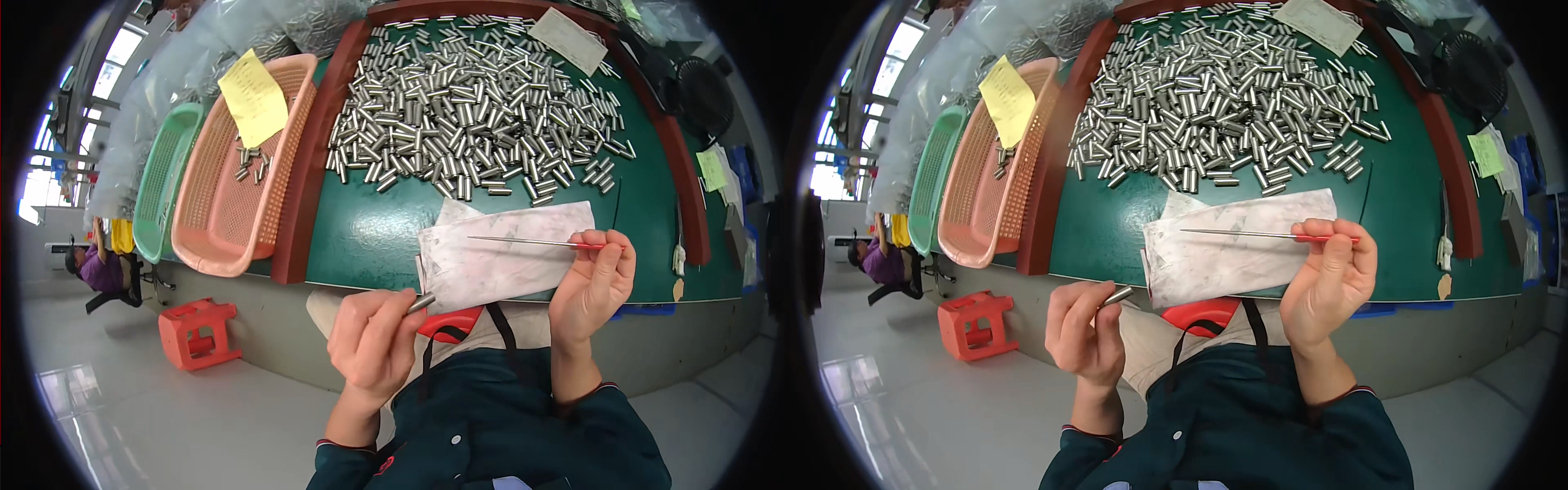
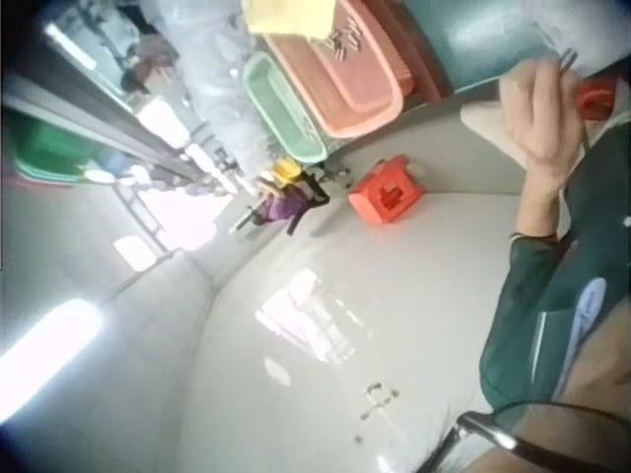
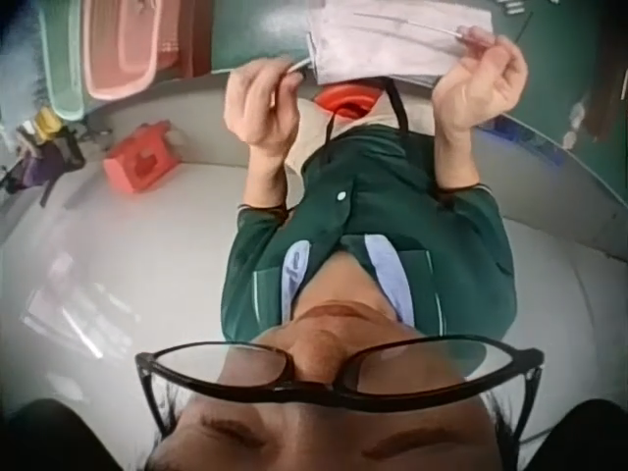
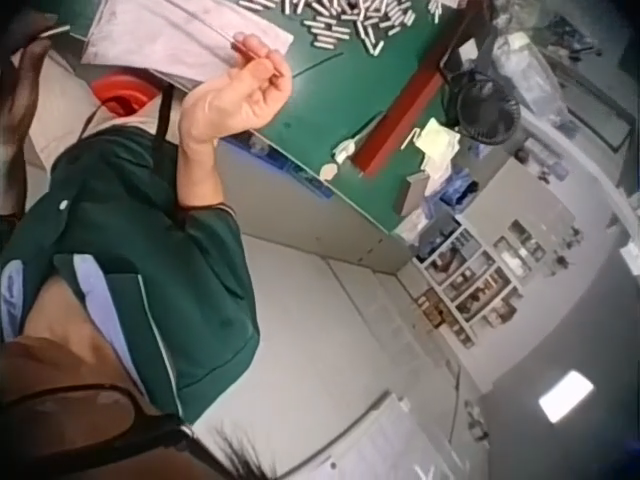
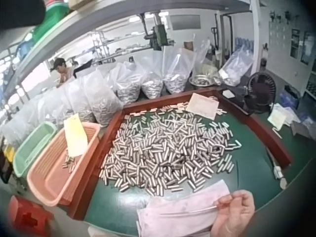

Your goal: Using a thin metal needle probe to inspect and clean the interior of small cylindrical metal components at a manufacturing workbench.

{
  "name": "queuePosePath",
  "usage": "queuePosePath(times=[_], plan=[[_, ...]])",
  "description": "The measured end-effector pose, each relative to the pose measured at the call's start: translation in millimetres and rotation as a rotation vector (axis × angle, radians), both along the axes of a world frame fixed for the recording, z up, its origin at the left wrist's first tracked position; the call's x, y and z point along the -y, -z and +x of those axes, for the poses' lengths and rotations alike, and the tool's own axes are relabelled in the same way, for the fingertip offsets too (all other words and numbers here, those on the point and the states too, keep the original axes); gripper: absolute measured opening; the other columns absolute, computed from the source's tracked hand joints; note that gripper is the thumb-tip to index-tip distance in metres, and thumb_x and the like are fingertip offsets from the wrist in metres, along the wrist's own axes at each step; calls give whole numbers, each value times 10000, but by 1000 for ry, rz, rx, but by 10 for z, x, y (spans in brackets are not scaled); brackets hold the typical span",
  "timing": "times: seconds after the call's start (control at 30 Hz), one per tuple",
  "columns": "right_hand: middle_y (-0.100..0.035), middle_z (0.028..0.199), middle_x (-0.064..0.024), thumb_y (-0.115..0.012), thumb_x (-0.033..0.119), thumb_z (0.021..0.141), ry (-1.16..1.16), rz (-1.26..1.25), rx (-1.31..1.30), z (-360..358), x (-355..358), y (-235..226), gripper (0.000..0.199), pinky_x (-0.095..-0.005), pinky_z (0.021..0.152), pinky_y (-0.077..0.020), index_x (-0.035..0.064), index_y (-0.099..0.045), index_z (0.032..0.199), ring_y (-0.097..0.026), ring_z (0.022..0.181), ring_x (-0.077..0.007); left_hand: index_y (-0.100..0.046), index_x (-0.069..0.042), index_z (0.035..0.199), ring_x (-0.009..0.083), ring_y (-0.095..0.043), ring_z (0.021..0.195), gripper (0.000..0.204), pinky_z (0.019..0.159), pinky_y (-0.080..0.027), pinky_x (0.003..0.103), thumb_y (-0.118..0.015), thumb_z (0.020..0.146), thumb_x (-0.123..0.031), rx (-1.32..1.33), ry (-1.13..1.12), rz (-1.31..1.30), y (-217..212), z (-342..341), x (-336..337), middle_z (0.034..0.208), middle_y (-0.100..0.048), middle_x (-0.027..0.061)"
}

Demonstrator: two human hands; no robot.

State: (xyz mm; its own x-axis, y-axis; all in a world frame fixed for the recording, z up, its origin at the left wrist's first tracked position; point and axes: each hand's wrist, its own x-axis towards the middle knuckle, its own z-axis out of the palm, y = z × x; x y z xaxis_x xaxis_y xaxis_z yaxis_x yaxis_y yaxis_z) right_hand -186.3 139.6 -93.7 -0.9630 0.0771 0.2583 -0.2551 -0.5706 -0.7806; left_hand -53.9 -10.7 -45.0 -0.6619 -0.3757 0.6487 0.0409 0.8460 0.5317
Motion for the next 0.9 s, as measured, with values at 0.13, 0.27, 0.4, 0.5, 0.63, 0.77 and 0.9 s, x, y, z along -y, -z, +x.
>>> queuePosePath(times=[0.13, 0.27, 0.4, 0.5, 0.63, 0.77, 0.9], plan=[[-586, 806, -140, -461, 89, 883, -21, -40, 37, -3, 5, -21, 131, -345, 705, -478, -14, -483, 961, -572, 723, -207, -596, 16, 821, 210, -518, 596, 199, 509, -412, 287, -678, 645, -30, 72, 55, -270, -134, -203, 3, 690, -523, 92], [-591, 802, -145, -464, 97, 882, -37, -40, 42, -24, -8, -16, 140, -331, 698, -477, -17, -480, 961, -578, 704, -210, -585, 15, 788, 233, -503, 592, 126, 516, -404, 299, -647, 684, -21, 274, 165, -262, 11, -335, 122, 677, -519, 95], [-593, 794, -147, -459, 103, 885, -59, -48, 33, -15, -4, -27, 145, -325, 692, -475, -15, -477, 968, -579, 703, -213, -585, 9, 786, 202, -476, 558, 135, 509, -392, 305, -652, 686, -52, 176, 176, -369, -18, -259, 8, 652, -494, 79], [-594, 785, -149, -454, 104, 888, -61, -28, 6, -71, -16, 7, 147, -332, 687, -472, -13, -475, 975, -579, 703, -216, -592, -4, 768, 203, -479, 568, 128, 508, -388, 306, -664, 676, -57, 200, 198, -322, 84, -299, 31, 647, -491, 67], [-593, 787, -148, -456, 111, 888, -67, -3, 8, -24, -16, -12, 154, -333, 690, -468, -11, -473, 980, -575, 697, -213, -599, -23, 787, 197, -461, 563, 132, 492, -363, 306, -664, 680, -68, 342, 230, -382, 115, -271, 11, 623, -457, 63], [-593, 791, -146, -459, 121, 888, -71, 17, 23, -23, -27, 20, 160, -333, 701, -466, -8, -475, 980, -573, 705, -208, -601, 4, 817, 177, -481, 592, 171, 513, -389, 259, -666, 659, -9, 192, 175, -105, 49, -48, 31, 718, -507, 77], [-589, 821, -126, -455, 133, 892, -71, 28, 9, -22, -34, 40, 165, -334, 705, -464, 4, -480, 992, -561, 741, -197, -576, 27, 827, 146, -489, 712, 127, 624, -408, 236, -617, 708, 43, 6, 86, 748, 232, 369, 74, 791, -511, 87]])
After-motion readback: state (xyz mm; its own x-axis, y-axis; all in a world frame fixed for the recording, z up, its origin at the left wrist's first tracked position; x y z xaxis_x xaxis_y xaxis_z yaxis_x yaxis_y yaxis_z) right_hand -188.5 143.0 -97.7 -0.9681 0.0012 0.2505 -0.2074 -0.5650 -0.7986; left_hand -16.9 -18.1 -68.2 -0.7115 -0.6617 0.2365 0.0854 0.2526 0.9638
